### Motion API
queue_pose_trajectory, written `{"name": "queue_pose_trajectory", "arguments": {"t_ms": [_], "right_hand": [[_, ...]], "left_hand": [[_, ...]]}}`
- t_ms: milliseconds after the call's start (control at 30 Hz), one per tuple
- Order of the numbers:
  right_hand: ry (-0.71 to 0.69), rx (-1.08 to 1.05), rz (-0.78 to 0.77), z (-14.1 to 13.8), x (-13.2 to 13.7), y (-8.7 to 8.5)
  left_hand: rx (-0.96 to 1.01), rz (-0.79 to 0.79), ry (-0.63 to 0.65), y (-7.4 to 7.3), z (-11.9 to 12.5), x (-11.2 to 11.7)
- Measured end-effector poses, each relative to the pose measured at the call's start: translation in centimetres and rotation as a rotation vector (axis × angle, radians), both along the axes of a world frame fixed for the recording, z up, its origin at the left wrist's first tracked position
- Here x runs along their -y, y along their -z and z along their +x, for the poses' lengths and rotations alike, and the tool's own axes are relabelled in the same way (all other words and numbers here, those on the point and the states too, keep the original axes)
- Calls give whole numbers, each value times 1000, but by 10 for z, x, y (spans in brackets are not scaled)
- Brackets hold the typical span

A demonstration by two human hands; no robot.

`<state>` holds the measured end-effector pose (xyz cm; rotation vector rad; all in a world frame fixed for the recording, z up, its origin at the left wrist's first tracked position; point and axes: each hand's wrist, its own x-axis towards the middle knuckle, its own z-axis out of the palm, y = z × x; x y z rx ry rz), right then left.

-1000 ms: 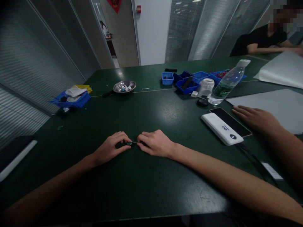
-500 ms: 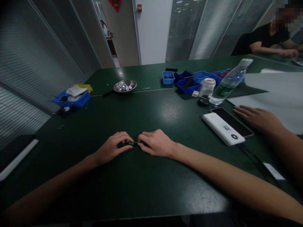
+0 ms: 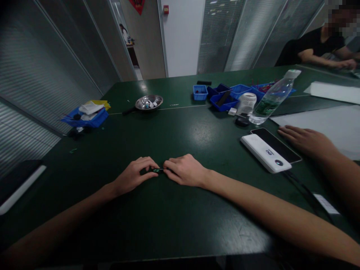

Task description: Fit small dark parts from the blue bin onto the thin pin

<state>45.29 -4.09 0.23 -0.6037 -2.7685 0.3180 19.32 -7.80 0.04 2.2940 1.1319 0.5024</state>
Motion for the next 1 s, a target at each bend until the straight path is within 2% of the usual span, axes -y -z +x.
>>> {"name": "queue_pose_trajectory", "arguments": {"t_ms": [1000], "right_hand": [[-31, 29, -3, -3, 0, 1]], "left_hand": [[-21, -13, 39, -3, 10, 2]]}}
